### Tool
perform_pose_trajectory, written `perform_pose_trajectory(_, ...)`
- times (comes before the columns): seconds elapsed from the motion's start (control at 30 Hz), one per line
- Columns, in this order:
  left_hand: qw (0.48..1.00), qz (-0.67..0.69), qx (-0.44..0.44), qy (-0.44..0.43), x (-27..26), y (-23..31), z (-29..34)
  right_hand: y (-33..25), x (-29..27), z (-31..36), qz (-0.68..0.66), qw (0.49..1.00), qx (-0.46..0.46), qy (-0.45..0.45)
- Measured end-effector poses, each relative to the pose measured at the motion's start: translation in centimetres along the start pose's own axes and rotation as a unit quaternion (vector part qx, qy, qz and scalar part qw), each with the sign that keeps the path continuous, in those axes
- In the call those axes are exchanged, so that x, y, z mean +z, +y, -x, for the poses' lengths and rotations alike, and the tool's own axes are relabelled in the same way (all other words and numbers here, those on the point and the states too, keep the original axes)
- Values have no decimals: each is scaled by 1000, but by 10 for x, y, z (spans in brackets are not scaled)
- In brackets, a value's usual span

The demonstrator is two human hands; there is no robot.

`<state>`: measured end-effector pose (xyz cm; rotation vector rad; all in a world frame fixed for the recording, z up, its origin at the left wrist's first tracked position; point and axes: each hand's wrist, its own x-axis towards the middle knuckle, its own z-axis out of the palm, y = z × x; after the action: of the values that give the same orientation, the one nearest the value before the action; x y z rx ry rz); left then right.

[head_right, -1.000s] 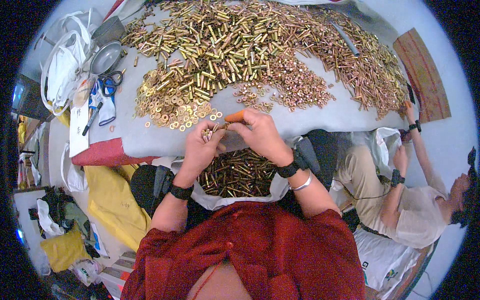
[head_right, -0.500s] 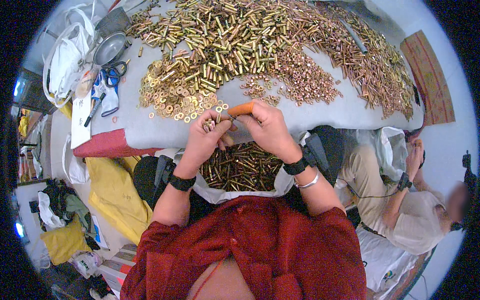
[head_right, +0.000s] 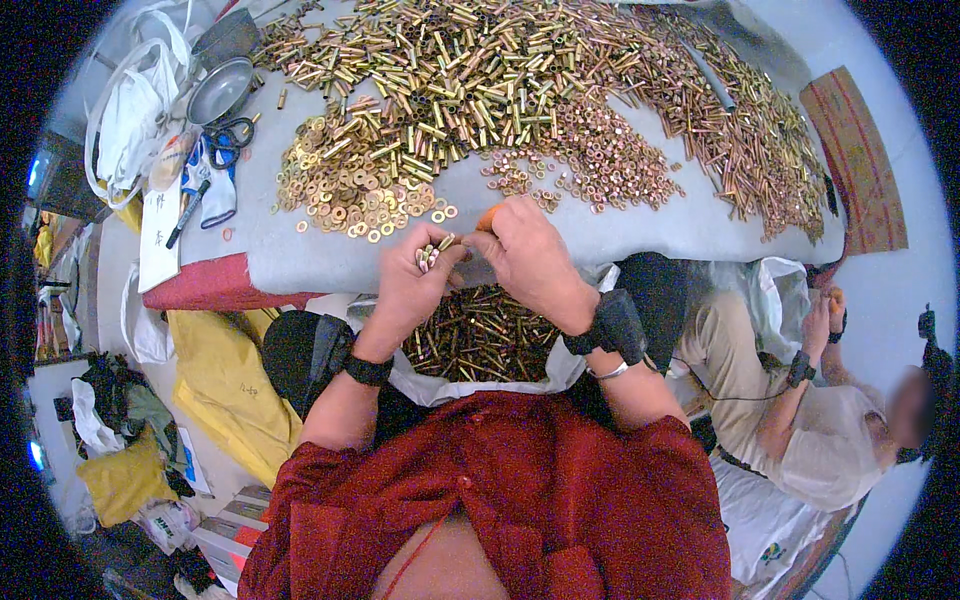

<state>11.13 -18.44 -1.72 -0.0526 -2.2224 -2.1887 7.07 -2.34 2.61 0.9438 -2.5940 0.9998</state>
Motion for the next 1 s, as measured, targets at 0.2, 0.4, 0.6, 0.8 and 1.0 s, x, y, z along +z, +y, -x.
perform_pose_trajectory(0.2,984,129,-122,-9,-3,7,-5,1,4,-3,59,997,49,-10)
perform_pose_trajectory(0.4,971,211,-114,-6,-6,5,-7,-5,12,-5,-232,960,153,45)
perform_pose_trajectory(0.6,985,141,-101,7,-3,6,-4,-2,7,-7,-145,982,122,12)
perform_pose_trajectory(0.8,984,154,-90,6,-3,5,-3,0,8,-7,-45,992,112,39)
perform_pose_trajectory(1.0,964,245,-101,-14,-7,6,-3,-5,14,1,-372,903,216,3)
